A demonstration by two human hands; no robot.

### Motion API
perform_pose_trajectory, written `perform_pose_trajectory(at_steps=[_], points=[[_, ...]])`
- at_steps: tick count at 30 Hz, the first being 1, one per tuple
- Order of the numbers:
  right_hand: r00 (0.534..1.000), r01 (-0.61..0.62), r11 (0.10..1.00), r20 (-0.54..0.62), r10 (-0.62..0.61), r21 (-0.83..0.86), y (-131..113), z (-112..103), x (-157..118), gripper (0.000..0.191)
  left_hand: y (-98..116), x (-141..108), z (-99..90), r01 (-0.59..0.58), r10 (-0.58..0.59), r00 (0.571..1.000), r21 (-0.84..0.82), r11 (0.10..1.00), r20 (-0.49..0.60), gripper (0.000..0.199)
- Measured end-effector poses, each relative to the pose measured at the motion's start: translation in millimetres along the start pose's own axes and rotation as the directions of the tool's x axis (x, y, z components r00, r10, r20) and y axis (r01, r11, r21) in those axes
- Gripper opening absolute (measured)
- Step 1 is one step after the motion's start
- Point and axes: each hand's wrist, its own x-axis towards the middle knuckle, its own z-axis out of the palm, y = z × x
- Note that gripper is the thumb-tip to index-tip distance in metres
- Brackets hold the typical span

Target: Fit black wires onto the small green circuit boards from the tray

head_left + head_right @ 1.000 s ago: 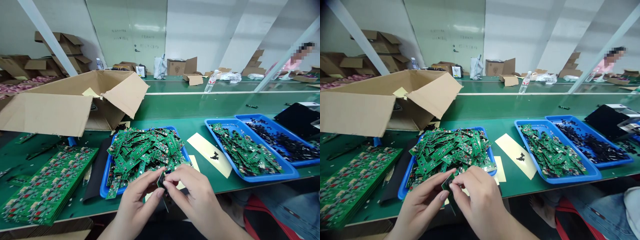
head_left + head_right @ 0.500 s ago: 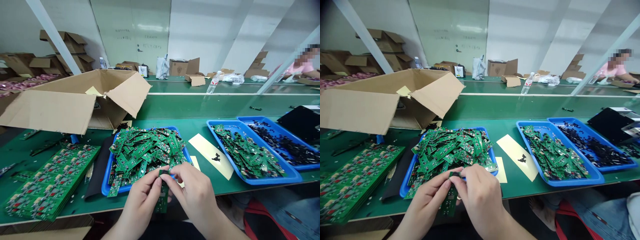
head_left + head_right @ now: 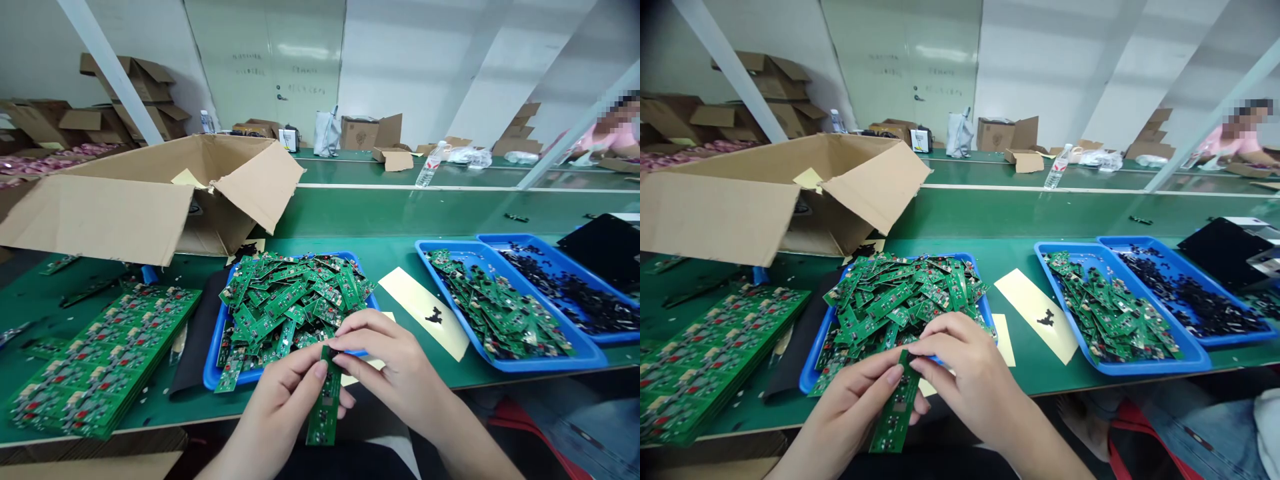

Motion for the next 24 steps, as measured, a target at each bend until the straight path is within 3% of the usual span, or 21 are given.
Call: perform_pose_trajectory(at_steps=[3, 6, 9, 14, 19, 24], points=[[0.991, -0.130, 0.982, 0.025, 0.128, 0.139, 0.0, -0.1, -1.6, 0.014, -0.7, 0.9, 3.0, -0.026, 0.026, 1.000, -0.035, 0.999, 0.004, 0.035], [0.956, -0.288, 0.881, 0.055, 0.289, 0.375, -0.7, 0.6, -4.2, 0.013, 0.2, 0.6, 5.5, -0.078, 0.078, 0.997, 0.007, 0.997, 0.001, 0.031], [0.945, -0.314, 0.813, 0.074, 0.320, 0.490, -0.6, 2.0, -5.1, 0.014, 1.6, -1.0, 5.7, -0.045, 0.045, 0.999, -0.005, 0.999, 0.020, 0.035], [0.982, -0.164, 0.926, -0.035, 0.186, 0.339, 0.6, 3.6, -1.9, 0.011, 1.6, -1.7, 3.3, 0.004, -0.001, 0.999, -0.063, 0.998, 0.049, 0.028], [1.000, 0.009, 0.988, -0.020, -0.006, 0.153, 7.3, 5.8, 1.0, 0.014, -3.8, 3.5, 0.1, 0.043, -0.043, 0.999, -0.044, 0.998, 0.006, 0.028], [0.997, -0.071, 0.984, 0.005, 0.072, 0.164, 8.6, 9.6, -6.4, 0.036, -6.3, 4.3, -2.4, 0.008, -0.008, 1.000, -0.017, 1.000, -0.008, 0.029]])
